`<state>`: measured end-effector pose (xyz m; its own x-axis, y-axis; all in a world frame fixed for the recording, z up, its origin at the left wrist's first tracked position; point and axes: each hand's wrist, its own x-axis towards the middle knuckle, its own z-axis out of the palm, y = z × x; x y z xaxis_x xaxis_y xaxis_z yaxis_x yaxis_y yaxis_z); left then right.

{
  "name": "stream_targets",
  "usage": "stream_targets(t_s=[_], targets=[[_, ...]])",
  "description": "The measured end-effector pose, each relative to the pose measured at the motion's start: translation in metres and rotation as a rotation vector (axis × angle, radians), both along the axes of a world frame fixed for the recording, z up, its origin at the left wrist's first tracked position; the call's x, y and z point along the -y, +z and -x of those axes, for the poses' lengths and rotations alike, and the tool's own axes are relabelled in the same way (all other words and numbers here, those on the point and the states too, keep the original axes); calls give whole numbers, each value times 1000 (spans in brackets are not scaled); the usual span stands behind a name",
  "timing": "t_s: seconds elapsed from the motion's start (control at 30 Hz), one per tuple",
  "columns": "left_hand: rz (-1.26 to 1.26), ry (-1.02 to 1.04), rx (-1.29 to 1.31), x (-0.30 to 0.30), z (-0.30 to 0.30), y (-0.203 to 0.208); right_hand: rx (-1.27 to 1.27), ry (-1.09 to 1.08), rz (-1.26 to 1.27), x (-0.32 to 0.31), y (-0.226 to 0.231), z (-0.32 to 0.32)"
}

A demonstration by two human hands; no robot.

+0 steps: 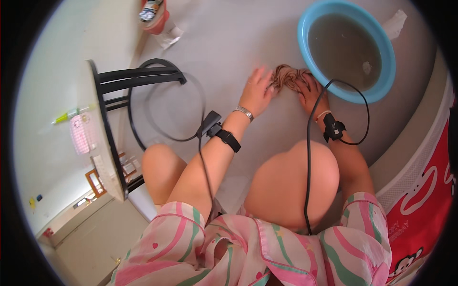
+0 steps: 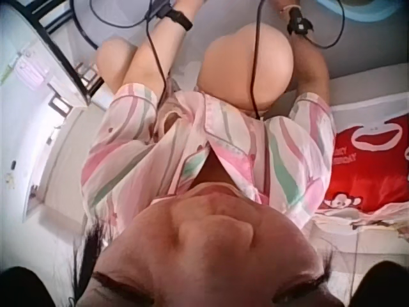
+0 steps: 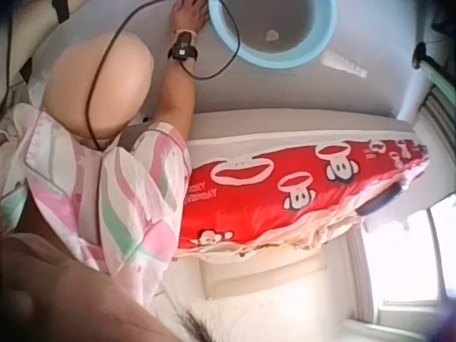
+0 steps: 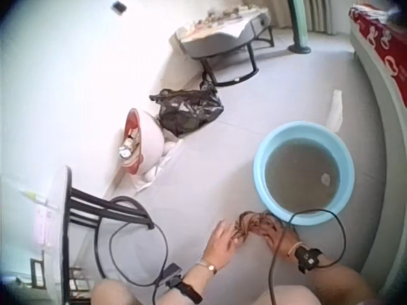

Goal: Scrubbing the floor and a garment with soapy water in a basin.

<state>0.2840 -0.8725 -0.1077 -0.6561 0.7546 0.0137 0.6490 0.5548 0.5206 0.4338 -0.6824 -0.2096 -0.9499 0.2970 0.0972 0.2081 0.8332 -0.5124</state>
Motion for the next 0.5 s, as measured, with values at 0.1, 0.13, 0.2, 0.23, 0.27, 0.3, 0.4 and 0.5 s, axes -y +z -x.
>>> stream_targets(t_s=[0.1, 0.13, 0.2, 0.23, 0.27, 0.3, 0.4, 0.5], targets=[[28, -125, 118, 7, -5, -42, -95, 14, -56, 6, -1, 12], [26, -146, -1, 6, -3, -52, -147, 24, -71, 6, -1, 16], [11, -160, -86, 7, 0, -64, -101, 7, -64, 7, -2, 24], [38, -152, -103, 7, 2, -68, -84, -4, -43, 7, -3, 24], [72, -142, -127, 11, 2, -73, -82, 1, -34, 7, -7, 22], [61, -144, -113, 14, 7, -83, -95, 1, -30, 6, -10, 26], [-41, -201, -134, 21, 12, -103, -53, 31, -55, 3, -15, 16], [-74, -319, -125, 20, 16, -110, -9, 20, -88, 4, -18, -1]])
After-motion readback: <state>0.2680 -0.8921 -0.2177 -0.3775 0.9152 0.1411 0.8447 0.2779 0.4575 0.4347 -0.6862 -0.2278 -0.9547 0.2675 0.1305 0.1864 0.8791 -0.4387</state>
